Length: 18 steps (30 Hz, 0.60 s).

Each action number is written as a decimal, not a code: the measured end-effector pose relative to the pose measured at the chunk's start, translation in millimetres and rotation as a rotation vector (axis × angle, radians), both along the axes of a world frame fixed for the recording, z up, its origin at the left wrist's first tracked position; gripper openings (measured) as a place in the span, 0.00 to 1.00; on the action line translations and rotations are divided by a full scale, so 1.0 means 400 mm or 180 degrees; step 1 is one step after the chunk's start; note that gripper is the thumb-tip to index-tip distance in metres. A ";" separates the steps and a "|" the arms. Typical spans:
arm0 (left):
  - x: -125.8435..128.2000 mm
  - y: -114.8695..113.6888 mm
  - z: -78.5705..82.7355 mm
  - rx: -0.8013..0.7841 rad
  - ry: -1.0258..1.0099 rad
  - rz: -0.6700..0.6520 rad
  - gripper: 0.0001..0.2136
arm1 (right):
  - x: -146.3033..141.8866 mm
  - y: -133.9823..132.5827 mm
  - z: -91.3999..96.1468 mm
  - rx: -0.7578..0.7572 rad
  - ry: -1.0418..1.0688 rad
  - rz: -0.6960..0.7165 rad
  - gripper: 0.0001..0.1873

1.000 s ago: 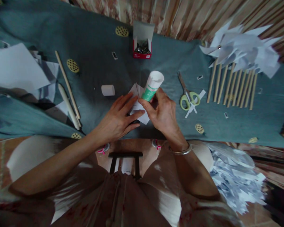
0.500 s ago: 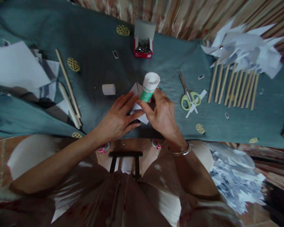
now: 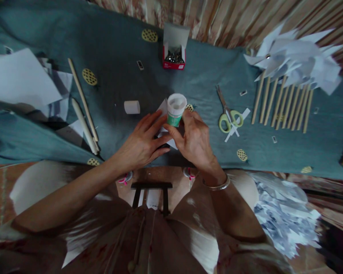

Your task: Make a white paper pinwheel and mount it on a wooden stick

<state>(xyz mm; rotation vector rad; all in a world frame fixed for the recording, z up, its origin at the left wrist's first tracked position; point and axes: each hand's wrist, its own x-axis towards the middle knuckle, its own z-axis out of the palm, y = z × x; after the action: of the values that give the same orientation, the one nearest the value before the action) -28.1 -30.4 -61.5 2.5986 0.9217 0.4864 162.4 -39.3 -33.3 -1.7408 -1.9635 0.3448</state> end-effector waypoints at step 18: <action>-0.004 0.002 -0.011 0.0050 0.0045 -0.0026 0.20 | 0.027 -0.015 -0.009 0.0000 0.0209 -0.0103 0.20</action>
<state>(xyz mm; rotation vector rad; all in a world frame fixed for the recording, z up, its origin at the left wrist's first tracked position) -29.5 -29.5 -65.8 2.6221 0.9152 0.4756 173.1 -45.2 -37.0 -1.7371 -1.8870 0.3857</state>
